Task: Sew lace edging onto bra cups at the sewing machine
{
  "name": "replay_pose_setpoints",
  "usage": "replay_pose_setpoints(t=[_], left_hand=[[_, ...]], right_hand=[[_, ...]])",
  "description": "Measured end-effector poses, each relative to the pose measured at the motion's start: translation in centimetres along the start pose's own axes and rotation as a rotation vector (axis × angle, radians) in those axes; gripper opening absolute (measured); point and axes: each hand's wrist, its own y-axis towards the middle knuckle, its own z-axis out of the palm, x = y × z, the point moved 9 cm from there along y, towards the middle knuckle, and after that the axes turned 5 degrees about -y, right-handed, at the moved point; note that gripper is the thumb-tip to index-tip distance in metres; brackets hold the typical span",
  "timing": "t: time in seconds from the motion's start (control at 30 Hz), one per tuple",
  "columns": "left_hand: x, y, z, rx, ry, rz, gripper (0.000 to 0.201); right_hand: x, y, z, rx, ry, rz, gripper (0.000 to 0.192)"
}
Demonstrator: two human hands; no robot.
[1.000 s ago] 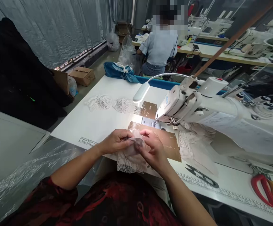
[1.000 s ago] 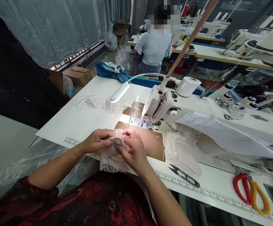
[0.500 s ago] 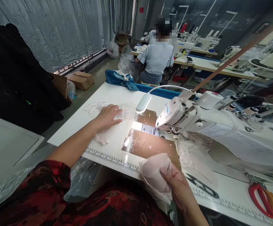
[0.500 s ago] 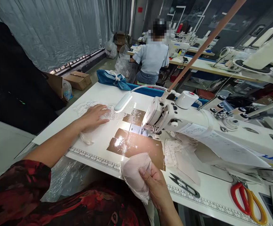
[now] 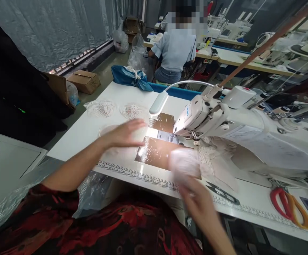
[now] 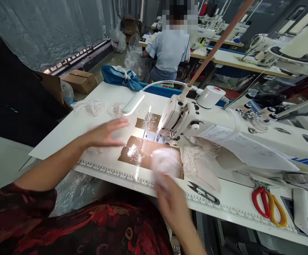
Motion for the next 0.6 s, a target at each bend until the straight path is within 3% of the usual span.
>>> replay_pose_setpoints(t=[0.07, 0.1, 0.13, 0.2, 0.3, 0.37, 0.4, 0.47, 0.53, 0.6], left_hand=[[-5.2, -1.8, 4.5, 0.215, -0.268, 0.182, 0.083], [-7.0, -2.7, 6.5, 0.31, -0.344, 0.225, 0.079], [-7.8, -3.3, 7.8, 0.32, -0.389, 0.223, 0.068], [-6.9, -3.8, 8.4, 0.173, -0.412, 0.095, 0.041], [-3.1, -4.8, 6.9, -0.114, -0.332, -0.113, 0.018], [-1.6, -5.5, 6.6, -0.141, -0.365, -0.197, 0.011], [-1.5, -5.8, 7.2, -0.075, -0.466, -0.216, 0.012], [-3.2, -6.4, 9.5, 0.194, -0.795, -0.195, 0.03], [-6.6, -7.3, 10.9, 0.458, -1.091, -0.105, 0.041], [-8.4, -7.7, 10.9, 0.52, -1.157, -0.048, 0.058]], right_hand=[[-0.7, 1.9, 4.9, 0.231, 0.06, -0.029, 0.019], [-0.9, 2.6, 5.7, 0.233, 0.089, -0.017, 0.02], [-0.8, 3.1, 5.9, 0.202, 0.094, -0.019, 0.018], [0.1, 3.5, 4.2, 0.063, 0.076, -0.076, 0.01], [1.5, 3.1, 0.0, -0.19, 0.037, -0.188, 0.016], [1.4, 2.9, -1.9, -0.3, 0.004, -0.186, 0.019], [1.0, 3.0, -2.1, -0.309, -0.005, -0.159, 0.019], [-0.2, 3.7, -0.9, -0.187, 0.057, -0.068, 0.018], [-1.6, 4.1, 2.2, 0.08, 0.226, 0.055, 0.015], [-2.3, 3.3, 5.3, 0.345, 0.418, 0.172, 0.014]])
